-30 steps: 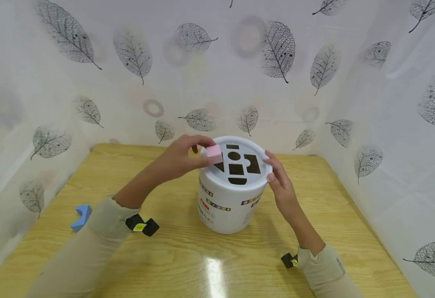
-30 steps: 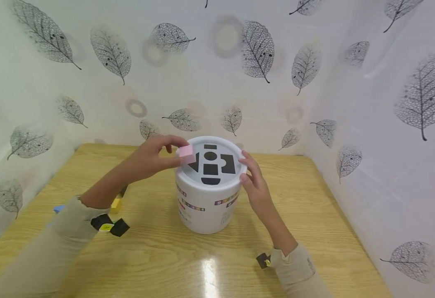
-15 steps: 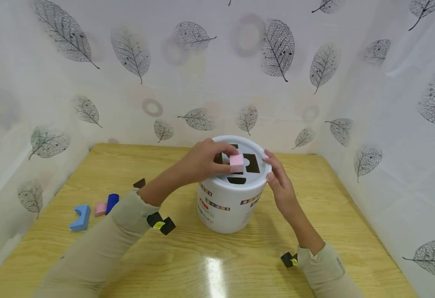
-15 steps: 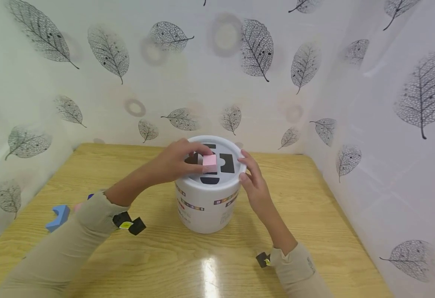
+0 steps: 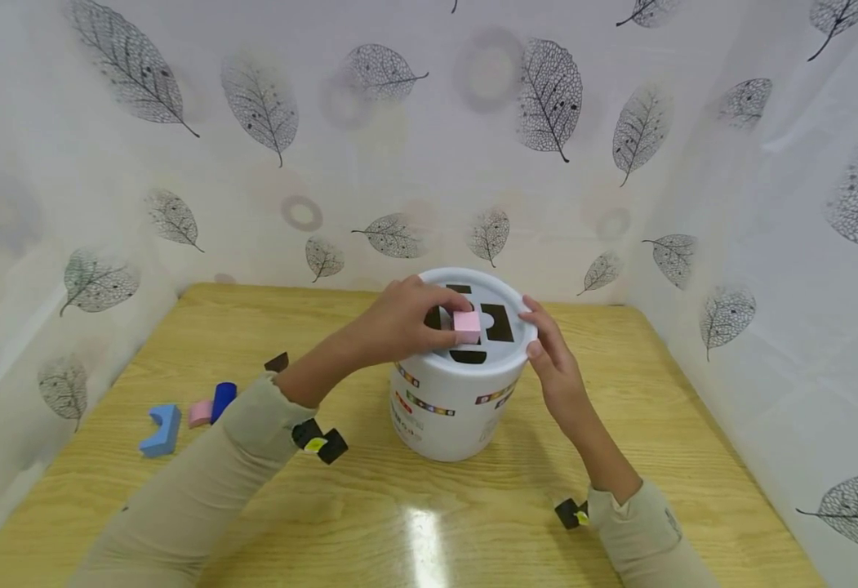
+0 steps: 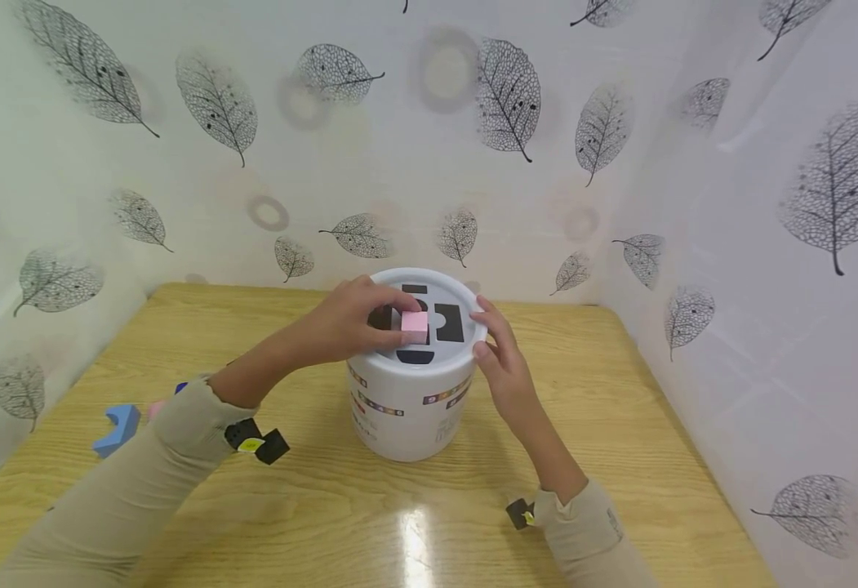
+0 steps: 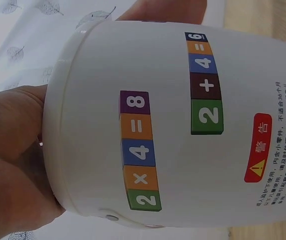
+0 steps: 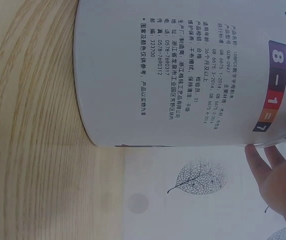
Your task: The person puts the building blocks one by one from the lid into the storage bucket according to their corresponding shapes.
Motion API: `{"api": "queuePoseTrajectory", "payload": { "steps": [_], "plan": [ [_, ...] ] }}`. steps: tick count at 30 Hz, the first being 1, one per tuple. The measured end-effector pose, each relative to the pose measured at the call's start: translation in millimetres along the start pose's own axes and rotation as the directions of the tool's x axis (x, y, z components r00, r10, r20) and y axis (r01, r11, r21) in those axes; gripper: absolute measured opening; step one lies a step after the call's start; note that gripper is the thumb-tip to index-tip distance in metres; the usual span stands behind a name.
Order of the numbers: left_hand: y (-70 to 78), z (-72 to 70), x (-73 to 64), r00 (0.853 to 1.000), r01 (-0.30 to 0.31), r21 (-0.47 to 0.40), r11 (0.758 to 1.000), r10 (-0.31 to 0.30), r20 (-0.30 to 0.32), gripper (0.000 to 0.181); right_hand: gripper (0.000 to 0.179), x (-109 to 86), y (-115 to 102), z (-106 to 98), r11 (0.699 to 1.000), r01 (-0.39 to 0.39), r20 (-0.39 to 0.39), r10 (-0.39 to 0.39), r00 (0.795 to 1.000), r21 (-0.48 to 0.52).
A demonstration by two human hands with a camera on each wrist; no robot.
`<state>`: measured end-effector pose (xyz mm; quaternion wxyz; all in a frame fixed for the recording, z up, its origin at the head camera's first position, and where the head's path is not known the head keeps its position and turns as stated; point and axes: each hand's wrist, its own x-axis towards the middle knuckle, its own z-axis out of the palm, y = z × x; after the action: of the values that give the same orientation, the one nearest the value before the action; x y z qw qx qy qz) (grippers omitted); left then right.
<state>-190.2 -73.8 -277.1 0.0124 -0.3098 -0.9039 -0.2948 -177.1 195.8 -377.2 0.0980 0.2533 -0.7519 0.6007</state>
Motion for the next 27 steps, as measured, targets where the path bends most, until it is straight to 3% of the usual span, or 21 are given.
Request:
{"api": "queuePoseTrajectory", "payload": {
  "steps": [8,17,19,27],
  "plan": [
    [-2.4,-1.6,-2.2,1.0,0.006,-0.028,1.0,-0.006,0.001,0.035,0.041,0.3,0,1,1.0,0.006,0.0,-0.006,1.0,0.007],
    [-14.7,-10.9,-8.7,0.999,-0.048,-0.221,0.974,0.047,-0.009,0.029,0.041,0.1,0,1,1.0,0.017,-0.013,-0.017,1.0,0.023],
    [-20.2,-13.5,-13.0,0.998,-0.059,-0.239,0.969,0.055,-0.025,0.028,0.041,0.0,0,1,0.999,0.019,-0.014,-0.018,1.0,0.027],
    [-44.5,-28.1,-46.0,0.997,0.016,-0.225,0.974,-0.034,-0.072,0.034,0.041,0.3,1,1,0.999,0.023,-0.011,-0.023,1.0,0.032]
  ]
}}
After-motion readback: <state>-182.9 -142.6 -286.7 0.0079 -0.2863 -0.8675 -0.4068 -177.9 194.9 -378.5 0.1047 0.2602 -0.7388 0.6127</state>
